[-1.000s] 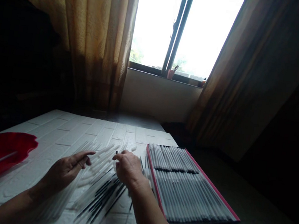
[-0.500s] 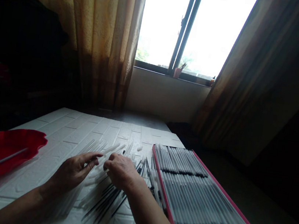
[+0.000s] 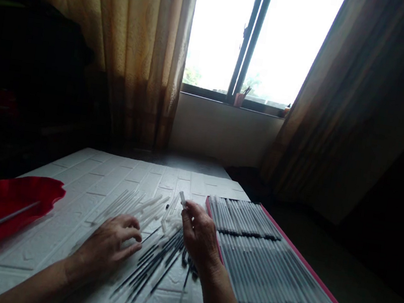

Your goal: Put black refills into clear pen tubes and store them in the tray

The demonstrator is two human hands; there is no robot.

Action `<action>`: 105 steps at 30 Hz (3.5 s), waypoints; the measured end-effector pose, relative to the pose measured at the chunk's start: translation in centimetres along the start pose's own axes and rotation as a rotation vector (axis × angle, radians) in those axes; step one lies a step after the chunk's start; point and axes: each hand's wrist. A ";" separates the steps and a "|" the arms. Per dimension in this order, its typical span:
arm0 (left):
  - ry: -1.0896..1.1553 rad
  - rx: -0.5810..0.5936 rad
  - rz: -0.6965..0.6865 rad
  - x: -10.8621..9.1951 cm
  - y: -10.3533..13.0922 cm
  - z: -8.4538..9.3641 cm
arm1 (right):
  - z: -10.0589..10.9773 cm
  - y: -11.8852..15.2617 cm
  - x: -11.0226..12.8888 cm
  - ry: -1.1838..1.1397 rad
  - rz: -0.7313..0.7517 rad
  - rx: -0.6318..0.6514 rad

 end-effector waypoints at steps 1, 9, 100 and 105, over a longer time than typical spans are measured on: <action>-0.009 0.013 0.000 -0.2 0.1 -0.2 | 0.0 0.1 -0.3 -0.008 -0.007 0.000; 0.014 0.044 0.021 -0.6 0.3 -0.3 | -0.5 0.5 -1.2 -0.059 -0.071 -0.021; 0.119 -0.115 0.117 1.3 0.0 0.8 | -0.3 0.6 -1.5 -0.071 -0.107 -0.067; 0.070 -0.104 0.019 1.3 0.0 0.8 | -0.3 0.6 -1.7 -0.091 -0.123 -0.071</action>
Point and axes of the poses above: each hand's wrist, its own y-axis away from the middle knuckle, its own z-axis out of the back of the hand, x = y × z, and after that the axes turned 8 degrees about -z, right-handed
